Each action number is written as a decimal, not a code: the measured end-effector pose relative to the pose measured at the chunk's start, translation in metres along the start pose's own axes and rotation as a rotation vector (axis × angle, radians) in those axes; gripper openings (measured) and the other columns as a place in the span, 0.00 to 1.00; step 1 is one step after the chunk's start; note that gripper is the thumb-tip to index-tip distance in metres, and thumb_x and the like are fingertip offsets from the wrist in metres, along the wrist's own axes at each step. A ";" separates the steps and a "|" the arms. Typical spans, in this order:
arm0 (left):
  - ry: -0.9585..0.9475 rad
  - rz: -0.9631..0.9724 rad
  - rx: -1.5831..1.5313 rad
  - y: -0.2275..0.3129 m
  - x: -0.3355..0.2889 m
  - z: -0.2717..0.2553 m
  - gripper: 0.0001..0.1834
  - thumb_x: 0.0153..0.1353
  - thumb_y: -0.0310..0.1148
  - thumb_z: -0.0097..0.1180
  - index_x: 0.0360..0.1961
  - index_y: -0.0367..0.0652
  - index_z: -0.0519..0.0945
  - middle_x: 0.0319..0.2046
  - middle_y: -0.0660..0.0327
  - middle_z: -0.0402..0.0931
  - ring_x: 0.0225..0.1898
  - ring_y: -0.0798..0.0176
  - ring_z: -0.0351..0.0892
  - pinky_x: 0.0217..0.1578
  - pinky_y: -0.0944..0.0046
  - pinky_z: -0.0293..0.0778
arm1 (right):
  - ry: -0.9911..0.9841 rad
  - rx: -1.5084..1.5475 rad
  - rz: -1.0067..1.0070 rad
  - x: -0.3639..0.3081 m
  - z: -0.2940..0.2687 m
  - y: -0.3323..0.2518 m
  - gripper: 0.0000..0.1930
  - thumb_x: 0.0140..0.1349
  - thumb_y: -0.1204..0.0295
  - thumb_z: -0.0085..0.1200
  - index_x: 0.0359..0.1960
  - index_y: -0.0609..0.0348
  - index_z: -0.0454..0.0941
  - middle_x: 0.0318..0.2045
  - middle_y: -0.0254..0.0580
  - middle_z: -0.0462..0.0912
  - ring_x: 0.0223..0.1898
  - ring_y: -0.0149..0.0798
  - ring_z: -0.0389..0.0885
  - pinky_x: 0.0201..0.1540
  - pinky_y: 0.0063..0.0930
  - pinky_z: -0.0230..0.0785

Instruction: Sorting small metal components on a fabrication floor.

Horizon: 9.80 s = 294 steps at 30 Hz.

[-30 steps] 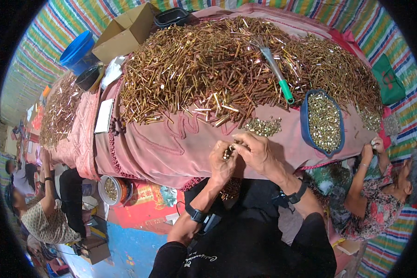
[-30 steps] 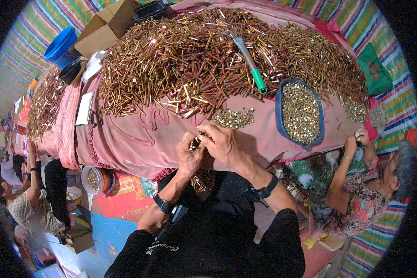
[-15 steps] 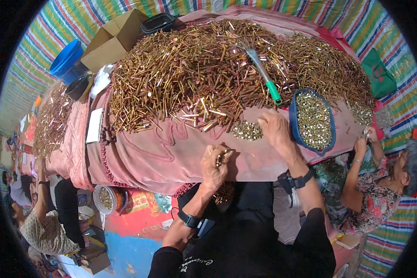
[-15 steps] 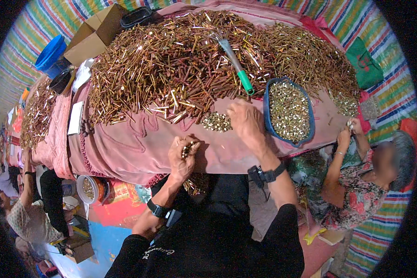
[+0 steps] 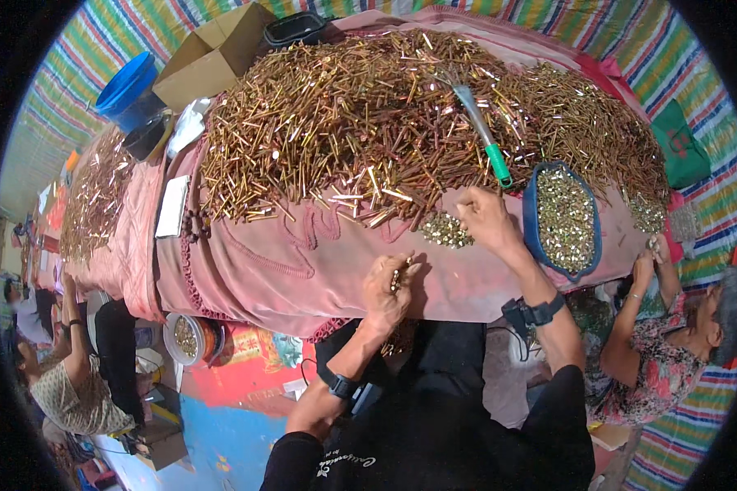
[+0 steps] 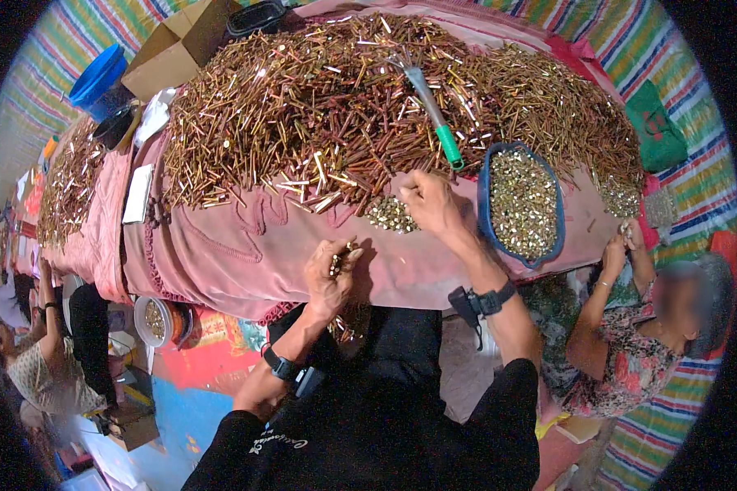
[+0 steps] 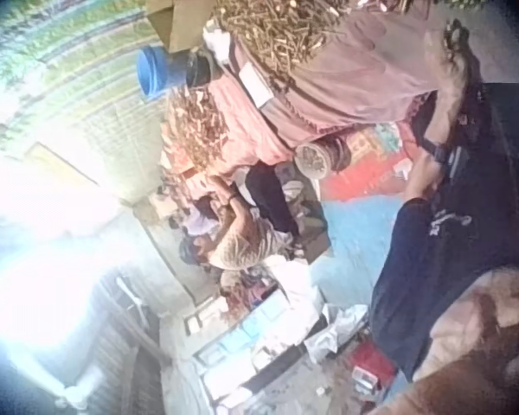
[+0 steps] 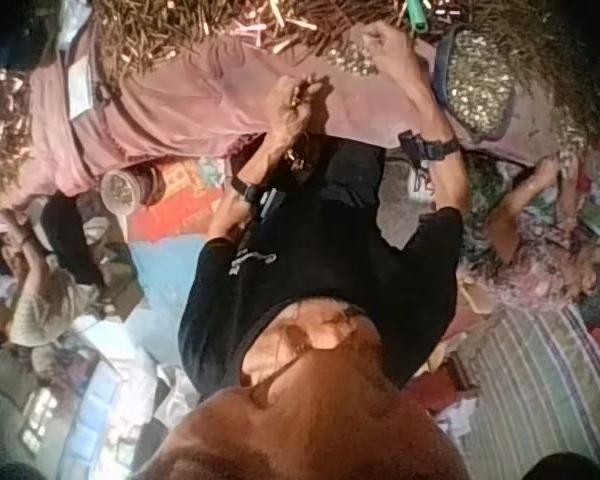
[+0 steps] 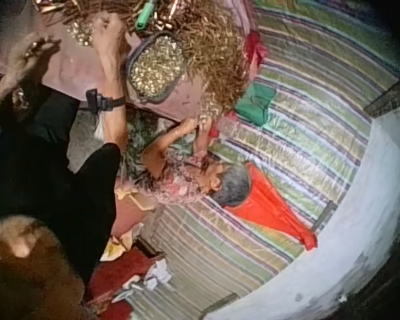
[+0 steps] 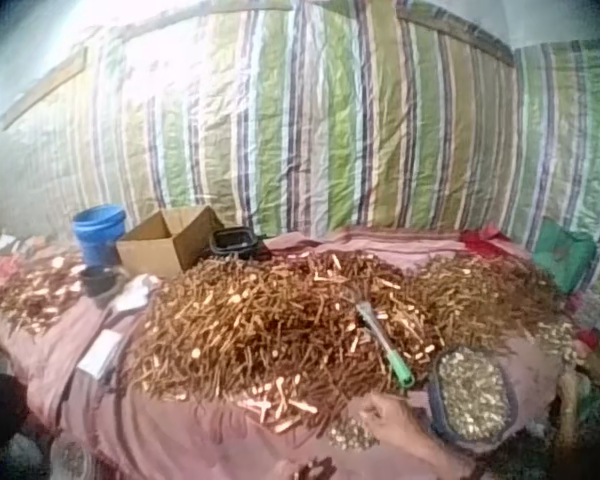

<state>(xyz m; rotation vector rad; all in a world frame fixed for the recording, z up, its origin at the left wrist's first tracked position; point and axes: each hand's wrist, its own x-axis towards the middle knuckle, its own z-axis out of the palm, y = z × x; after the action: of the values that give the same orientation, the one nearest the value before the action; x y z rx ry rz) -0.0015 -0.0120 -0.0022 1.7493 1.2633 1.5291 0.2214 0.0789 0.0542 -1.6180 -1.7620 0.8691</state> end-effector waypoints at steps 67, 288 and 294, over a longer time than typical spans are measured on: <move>-0.080 -0.496 -0.275 -0.002 0.016 -0.001 0.15 0.72 0.32 0.54 0.52 0.31 0.76 0.36 0.53 0.84 0.35 0.67 0.83 0.38 0.67 0.79 | -0.546 0.122 -0.043 -0.081 0.009 -0.043 0.11 0.58 0.67 0.66 0.28 0.61 0.79 0.25 0.38 0.81 0.27 0.31 0.78 0.30 0.32 0.71; -0.133 -0.316 -0.215 0.012 0.008 0.000 0.14 0.70 0.25 0.55 0.54 0.32 0.79 0.44 0.55 0.84 0.44 0.68 0.81 0.47 0.67 0.78 | 0.241 -0.573 -0.140 -0.004 -0.009 0.005 0.08 0.57 0.70 0.61 0.31 0.63 0.78 0.34 0.51 0.74 0.37 0.56 0.77 0.38 0.49 0.70; -0.059 -0.323 -0.272 -0.017 -0.007 0.010 0.14 0.66 0.24 0.59 0.52 0.35 0.81 0.41 0.54 0.85 0.42 0.66 0.84 0.44 0.68 0.79 | 0.215 -0.666 -0.368 0.022 0.000 0.011 0.05 0.57 0.76 0.58 0.32 0.64 0.76 0.33 0.54 0.74 0.37 0.57 0.76 0.40 0.50 0.70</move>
<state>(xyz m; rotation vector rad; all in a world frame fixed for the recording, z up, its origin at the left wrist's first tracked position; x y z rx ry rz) 0.0030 -0.0085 -0.0227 1.3364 1.1782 1.3775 0.2261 0.1015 0.0447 -1.5963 -2.2194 -0.0829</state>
